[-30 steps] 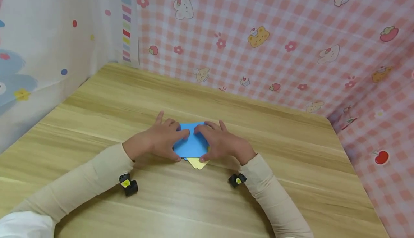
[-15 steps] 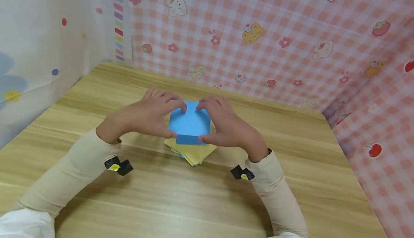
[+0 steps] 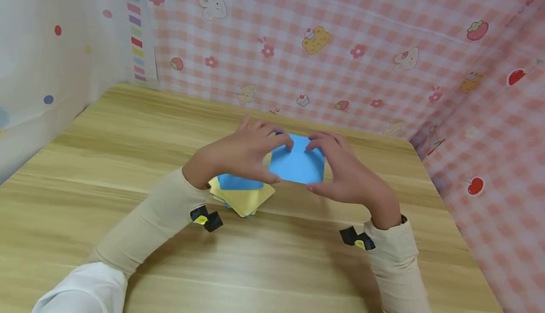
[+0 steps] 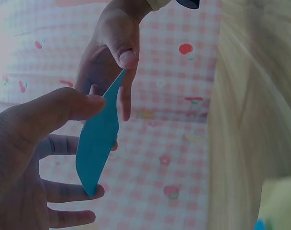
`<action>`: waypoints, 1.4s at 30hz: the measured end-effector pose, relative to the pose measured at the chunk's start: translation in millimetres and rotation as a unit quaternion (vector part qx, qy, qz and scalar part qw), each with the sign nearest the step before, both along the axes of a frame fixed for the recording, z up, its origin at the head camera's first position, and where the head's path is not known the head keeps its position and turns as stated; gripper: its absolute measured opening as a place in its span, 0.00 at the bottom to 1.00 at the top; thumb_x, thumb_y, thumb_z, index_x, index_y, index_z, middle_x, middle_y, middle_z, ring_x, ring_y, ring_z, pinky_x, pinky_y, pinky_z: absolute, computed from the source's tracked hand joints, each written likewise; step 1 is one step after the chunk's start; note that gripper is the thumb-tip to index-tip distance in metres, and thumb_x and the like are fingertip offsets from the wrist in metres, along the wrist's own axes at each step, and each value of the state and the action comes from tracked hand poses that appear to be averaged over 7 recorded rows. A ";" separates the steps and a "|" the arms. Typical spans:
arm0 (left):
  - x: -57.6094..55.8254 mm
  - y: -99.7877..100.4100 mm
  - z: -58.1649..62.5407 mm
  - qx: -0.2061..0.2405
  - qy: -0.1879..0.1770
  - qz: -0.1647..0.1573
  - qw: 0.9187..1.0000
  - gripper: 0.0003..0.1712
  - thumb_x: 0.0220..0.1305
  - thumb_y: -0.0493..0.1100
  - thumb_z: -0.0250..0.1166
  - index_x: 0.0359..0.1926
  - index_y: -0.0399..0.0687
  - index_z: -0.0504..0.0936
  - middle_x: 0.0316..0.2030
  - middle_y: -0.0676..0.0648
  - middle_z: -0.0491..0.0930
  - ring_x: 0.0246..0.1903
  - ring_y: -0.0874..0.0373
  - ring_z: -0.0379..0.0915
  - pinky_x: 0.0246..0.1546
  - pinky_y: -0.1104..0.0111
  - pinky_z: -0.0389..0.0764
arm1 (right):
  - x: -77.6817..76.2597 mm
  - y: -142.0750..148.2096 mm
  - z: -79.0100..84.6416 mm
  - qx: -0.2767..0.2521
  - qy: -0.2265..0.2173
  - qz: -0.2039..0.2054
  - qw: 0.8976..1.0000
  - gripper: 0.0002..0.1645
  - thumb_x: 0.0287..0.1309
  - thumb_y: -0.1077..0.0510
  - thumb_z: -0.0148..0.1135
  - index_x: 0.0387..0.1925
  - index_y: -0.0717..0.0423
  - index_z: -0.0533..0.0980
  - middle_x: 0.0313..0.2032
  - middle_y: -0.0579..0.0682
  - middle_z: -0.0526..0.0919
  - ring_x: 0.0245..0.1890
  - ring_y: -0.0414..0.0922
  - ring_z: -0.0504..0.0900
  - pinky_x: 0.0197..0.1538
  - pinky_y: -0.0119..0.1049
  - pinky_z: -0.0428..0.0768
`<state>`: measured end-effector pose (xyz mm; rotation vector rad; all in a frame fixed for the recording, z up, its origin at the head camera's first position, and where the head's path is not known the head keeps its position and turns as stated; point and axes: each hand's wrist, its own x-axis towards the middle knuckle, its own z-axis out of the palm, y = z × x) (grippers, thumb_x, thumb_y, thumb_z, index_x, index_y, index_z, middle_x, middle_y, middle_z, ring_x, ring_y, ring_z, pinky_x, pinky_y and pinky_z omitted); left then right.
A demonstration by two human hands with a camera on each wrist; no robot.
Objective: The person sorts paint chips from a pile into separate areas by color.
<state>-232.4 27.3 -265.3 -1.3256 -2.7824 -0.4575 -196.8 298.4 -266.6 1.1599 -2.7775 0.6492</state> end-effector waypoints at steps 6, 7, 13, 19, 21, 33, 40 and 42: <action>-4.8 39.9 -7.0 -0.013 -0.007 -0.016 1.000 0.34 0.59 0.65 0.70 0.62 0.65 0.69 0.67 0.46 0.68 0.71 0.43 0.55 0.69 0.32 0.36 | 7.4 33.1 -5.8 0.012 -0.018 -0.044 0.999 0.37 0.53 0.60 0.77 0.59 0.55 0.65 0.70 0.60 0.61 0.68 0.64 0.55 0.59 0.67 0.62; -6.3 45.4 -11.2 -0.020 -0.012 -0.016 1.000 0.34 0.59 0.65 0.70 0.62 0.65 0.69 0.67 0.46 0.68 0.72 0.43 0.55 0.69 0.32 0.36 | 6.7 36.7 -9.4 0.016 -0.027 -0.050 0.998 0.36 0.53 0.60 0.77 0.58 0.54 0.65 0.70 0.60 0.61 0.68 0.64 0.55 0.60 0.67 0.61; -9.3 76.3 -46.3 -0.098 -0.038 -0.027 0.994 0.34 0.60 0.68 0.68 0.62 0.65 0.68 0.65 0.45 0.70 0.71 0.41 0.56 0.70 0.33 0.37 | 5.2 50.1 -38.8 0.079 -0.107 -0.089 0.987 0.36 0.52 0.59 0.78 0.57 0.49 0.66 0.70 0.58 0.63 0.69 0.64 0.55 0.63 0.68 0.60; -4.3 89.5 -70.8 -0.170 -0.040 -0.018 0.985 0.38 0.59 0.71 0.67 0.66 0.68 0.68 0.65 0.46 0.71 0.70 0.43 0.58 0.71 0.35 0.39 | 2.6 43.4 -57.6 0.143 -0.136 -0.088 0.976 0.36 0.49 0.55 0.79 0.56 0.47 0.66 0.66 0.57 0.68 0.65 0.64 0.60 0.61 0.67 0.61; -1.9 92.7 -75.2 -0.191 -0.047 -0.016 0.980 0.43 0.59 0.72 0.66 0.72 0.70 0.64 0.66 0.46 0.70 0.71 0.44 0.57 0.71 0.35 0.37 | 1.4 41.1 -62.8 0.167 -0.136 -0.083 0.973 0.36 0.49 0.55 0.79 0.55 0.46 0.67 0.65 0.56 0.70 0.64 0.63 0.62 0.62 0.66 0.60; 2.4 95.5 -79.1 -0.223 -0.046 -0.012 0.974 0.50 0.58 0.74 0.66 0.76 0.73 0.57 0.69 0.45 0.68 0.72 0.41 0.55 0.71 0.36 0.38 | 5.8 34.9 -69.9 0.202 -0.122 -0.065 0.970 0.37 0.47 0.53 0.81 0.54 0.51 0.67 0.62 0.56 0.70 0.65 0.63 0.63 0.63 0.70 0.58; -6.5 61.1 -28.4 -0.113 -0.019 0.014 0.993 0.40 0.59 0.72 0.66 0.67 0.65 0.67 0.68 0.45 0.68 0.74 0.37 0.52 0.69 0.32 0.38 | 20.4 29.2 -17.0 0.139 -0.028 -0.083 0.986 0.42 0.49 0.56 0.81 0.59 0.57 0.65 0.72 0.63 0.58 0.74 0.65 0.50 0.66 0.74 0.45; -5.7 47.2 -10.1 -0.072 0.001 0.028 0.997 0.38 0.59 0.71 0.67 0.65 0.64 0.69 0.67 0.47 0.70 0.72 0.38 0.54 0.69 0.32 0.41 | 25.4 28.0 -2.0 0.123 0.026 -0.080 0.989 0.44 0.48 0.55 0.81 0.61 0.58 0.64 0.72 0.64 0.57 0.74 0.68 0.49 0.65 0.77 0.43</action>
